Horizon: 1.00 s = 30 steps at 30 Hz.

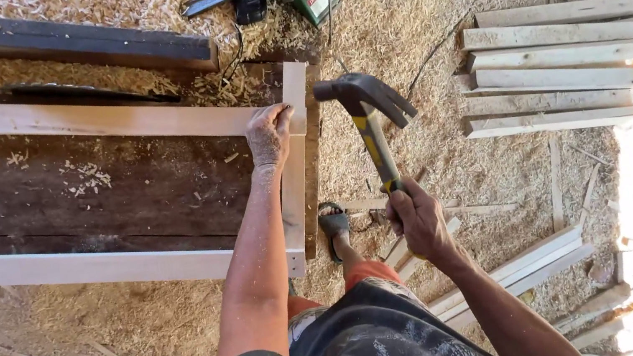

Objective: The person hammers nails into a light wooden frame laid on a work surface, then stretches a tape measure along a rail and marks it with a pencil. They position additional slats across the frame and hammer nails to fasten each slat in place.

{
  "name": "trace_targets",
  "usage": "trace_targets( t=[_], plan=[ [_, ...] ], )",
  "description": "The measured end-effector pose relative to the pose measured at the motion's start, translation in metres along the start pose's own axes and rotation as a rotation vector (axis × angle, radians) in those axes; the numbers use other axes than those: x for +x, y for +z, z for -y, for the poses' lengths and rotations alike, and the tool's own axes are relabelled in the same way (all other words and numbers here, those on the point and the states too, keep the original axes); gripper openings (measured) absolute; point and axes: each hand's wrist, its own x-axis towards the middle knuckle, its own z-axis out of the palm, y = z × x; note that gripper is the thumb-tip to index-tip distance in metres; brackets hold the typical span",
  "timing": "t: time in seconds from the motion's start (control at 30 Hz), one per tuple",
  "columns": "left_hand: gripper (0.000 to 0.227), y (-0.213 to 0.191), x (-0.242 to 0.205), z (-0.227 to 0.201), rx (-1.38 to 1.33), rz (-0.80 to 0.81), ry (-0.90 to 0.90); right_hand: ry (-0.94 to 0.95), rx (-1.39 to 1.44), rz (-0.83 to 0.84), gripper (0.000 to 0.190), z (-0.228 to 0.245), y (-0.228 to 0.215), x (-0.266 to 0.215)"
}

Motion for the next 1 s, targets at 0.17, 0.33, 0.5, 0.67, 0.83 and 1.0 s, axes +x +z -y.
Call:
trace_targets(
  t=[0.17, 0.33, 0.5, 0.67, 0.83, 1.0],
  plan=[
    [0.017, 0.002, 0.001, 0.0, 0.046, -0.027, 0.061, -0.145, -0.077, 0.035, 0.037, 0.027, 0.011, 0.025],
    [0.013, -0.005, 0.002, -0.007, 0.129, -0.014, 0.152, -0.241, -0.301, -0.025, 0.039, -0.032, 0.021, 0.052],
    [0.012, 0.005, 0.0, 0.001, 0.139, -0.062, 0.211, 0.239, -0.559, 0.078, 0.036, -0.012, 0.03, 0.068],
    [0.007, 0.009, -0.013, 0.0, 0.227, -0.094, 0.315, -0.391, -0.44, -0.11, 0.043, 0.0, 0.025, 0.041],
    [0.011, 0.0, -0.004, -0.013, 0.16, -0.103, 0.212, 0.231, -0.654, 0.134, 0.038, -0.015, 0.021, 0.068],
    [0.009, 0.001, 0.002, -0.002, 0.175, -0.115, 0.254, 0.083, -0.624, 0.0, 0.04, -0.024, 0.014, 0.065]
  ],
)
